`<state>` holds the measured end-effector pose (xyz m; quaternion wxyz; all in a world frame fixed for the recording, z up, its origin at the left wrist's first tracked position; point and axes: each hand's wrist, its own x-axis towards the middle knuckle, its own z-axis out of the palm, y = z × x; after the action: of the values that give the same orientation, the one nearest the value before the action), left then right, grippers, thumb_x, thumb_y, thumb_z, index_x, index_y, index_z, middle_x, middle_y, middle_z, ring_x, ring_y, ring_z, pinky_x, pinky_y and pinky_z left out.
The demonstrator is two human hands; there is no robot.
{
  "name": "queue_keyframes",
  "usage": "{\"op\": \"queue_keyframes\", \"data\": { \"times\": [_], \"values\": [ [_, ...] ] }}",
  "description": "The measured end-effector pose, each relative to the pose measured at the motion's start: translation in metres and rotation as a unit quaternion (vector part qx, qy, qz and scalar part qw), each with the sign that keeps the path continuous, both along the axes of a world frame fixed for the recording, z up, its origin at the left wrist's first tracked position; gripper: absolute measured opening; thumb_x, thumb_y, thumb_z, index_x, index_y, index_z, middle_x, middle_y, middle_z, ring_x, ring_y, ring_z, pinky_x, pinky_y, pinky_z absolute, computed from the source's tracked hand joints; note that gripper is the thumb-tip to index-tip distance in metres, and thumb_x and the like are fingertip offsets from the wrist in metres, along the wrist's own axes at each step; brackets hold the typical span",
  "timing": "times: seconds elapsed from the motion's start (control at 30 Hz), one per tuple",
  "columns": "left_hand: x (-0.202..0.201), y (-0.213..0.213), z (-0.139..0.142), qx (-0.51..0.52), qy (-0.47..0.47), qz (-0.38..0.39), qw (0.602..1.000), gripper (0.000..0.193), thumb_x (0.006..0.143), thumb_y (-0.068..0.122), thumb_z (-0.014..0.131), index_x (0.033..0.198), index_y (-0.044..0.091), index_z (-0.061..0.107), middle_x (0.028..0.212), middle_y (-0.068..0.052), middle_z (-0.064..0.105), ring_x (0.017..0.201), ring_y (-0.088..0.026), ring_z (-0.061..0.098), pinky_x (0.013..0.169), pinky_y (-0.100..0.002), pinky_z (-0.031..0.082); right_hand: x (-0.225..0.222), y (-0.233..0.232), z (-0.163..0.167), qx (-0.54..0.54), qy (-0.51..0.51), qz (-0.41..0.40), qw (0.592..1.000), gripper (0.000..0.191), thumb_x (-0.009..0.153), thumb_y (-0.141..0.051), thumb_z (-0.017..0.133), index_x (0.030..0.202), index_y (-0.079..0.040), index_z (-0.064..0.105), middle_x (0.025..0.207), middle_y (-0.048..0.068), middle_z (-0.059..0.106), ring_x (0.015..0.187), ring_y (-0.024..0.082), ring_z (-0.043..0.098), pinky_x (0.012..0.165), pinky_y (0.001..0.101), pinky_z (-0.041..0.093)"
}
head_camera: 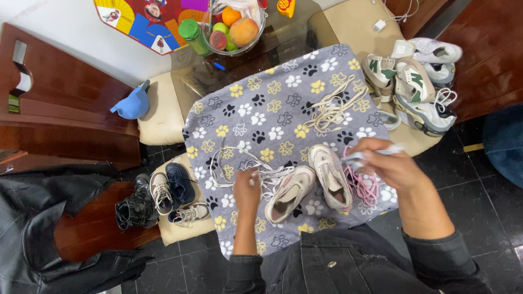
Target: The person removes the laces from a pair of white sneakers, then re-laces them using pink laces. The shoes are placed on a patterned cloth on a table while the laces are threaded through the eyelets and tied.
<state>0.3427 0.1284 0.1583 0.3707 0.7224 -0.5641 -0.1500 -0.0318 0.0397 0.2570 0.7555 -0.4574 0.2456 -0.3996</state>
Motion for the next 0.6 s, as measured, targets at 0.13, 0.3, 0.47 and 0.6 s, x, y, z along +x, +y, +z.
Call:
{"op": "queue_keyframes", "data": {
  "times": [0.13,0.3,0.47,0.6],
  "values": [
    [-0.059,-0.014,0.032,0.052,0.151,-0.147,0.976,0.034,0.084,0.011,0.078,0.117,0.008,0.075,0.092,-0.008,0.068,0.07,-0.021,0.061,0.069,-0.033,0.051,0.017,0.0,-0.007,-0.014,0.092,0.013,0.996,0.029,0.101,-0.025,0.061,0.096,0.002,0.068,0.078,0.001,0.056,0.07,0.009,0.051,0.06,0.027,0.041],
    [-0.119,-0.033,0.075,0.14,0.253,-0.298,0.91,0.066,0.077,0.016,0.086,0.138,0.013,0.061,0.075,-0.003,0.056,0.067,-0.013,0.052,0.063,-0.029,0.045,0.014,-0.002,0.008,-0.063,0.201,-0.011,0.978,0.016,0.093,-0.016,0.072,0.092,-0.001,0.065,0.077,-0.002,0.054,0.071,0.005,0.047,0.06,0.0241,0.038],
    [-0.155,-0.068,0.057,0.097,0.243,-0.281,0.923,0.059,0.082,0.009,0.078,0.138,0.012,0.061,0.081,0.0,0.061,0.068,-0.01,0.054,0.063,-0.027,0.047,0.004,-0.006,0.029,-0.224,0.326,-0.177,0.901,0.015,0.091,-0.011,0.076,0.092,-0.001,0.064,0.081,-0.001,0.062,0.078,0.004,0.055,0.067,0.0223,0.047],
    [-0.159,-0.076,0.014,0.041,0.392,-0.237,0.888,0.036,0.095,0.004,0.07,0.13,0.006,0.066,0.091,0.001,0.063,0.081,-0.007,0.057,0.072,-0.025,0.05,-0.019,-0.011,0.051,-0.263,0.312,-0.298,0.863,0.014,0.094,-0.008,0.075,0.094,0.0,0.063,0.09,0.002,0.066,0.083,0.008,0.06,0.074,0.0245,0.047]
  ]
}}
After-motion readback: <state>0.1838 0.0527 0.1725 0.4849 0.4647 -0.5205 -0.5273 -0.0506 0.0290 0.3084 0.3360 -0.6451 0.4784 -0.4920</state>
